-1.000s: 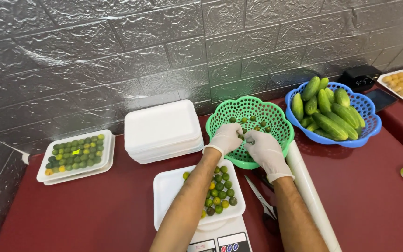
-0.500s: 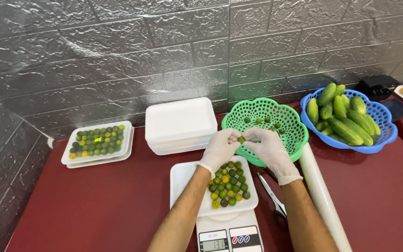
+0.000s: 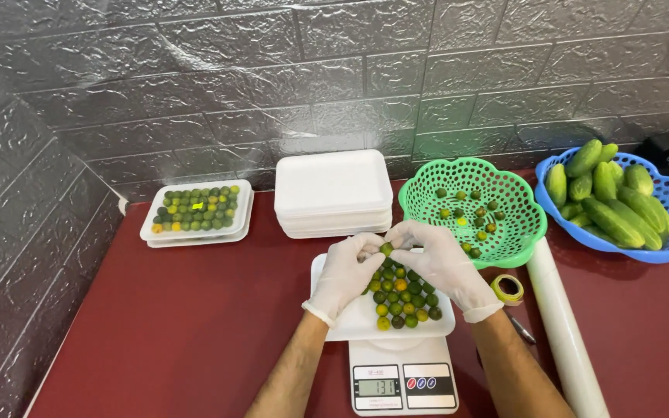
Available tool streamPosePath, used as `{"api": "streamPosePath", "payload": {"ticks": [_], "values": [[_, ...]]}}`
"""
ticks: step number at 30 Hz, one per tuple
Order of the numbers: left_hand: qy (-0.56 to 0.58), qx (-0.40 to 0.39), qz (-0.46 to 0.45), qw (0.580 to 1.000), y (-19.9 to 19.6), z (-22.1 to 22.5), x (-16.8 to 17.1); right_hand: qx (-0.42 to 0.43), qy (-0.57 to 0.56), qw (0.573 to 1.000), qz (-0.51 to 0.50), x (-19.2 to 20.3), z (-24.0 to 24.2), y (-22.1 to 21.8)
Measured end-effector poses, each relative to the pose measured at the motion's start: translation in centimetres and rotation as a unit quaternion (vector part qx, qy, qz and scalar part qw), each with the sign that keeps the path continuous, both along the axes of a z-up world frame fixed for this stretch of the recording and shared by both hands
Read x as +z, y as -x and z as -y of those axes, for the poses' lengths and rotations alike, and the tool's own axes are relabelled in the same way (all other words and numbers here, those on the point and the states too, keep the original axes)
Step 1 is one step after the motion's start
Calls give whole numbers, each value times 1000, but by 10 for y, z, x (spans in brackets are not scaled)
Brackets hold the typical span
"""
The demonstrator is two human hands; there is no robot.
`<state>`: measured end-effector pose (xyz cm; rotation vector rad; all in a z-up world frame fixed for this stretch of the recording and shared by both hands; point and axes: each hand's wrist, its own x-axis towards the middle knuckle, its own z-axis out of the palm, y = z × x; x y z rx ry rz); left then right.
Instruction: Arranging small green fruits from a basket onto a tray placed on a digital scale for weighing and packaging.
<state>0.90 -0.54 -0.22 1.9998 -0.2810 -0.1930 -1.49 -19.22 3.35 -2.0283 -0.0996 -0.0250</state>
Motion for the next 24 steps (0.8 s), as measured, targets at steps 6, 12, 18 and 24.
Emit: {"api": "streamPosePath", "payload": {"ticks": [6,12,18,24], "values": [[-36,21,-34,999,29,-25,4,68,67,995,-29,15,-21,19],[-124,29,15,992,56,-32,-4,117,220,968,-25,24,-33,26],[-184,18,116,976,67,-39,-26,220,235,945,51,-15,-29,16],[-197,28,133,971,72,-35,-39,198,285,938,12,-17,-30,14]]}}
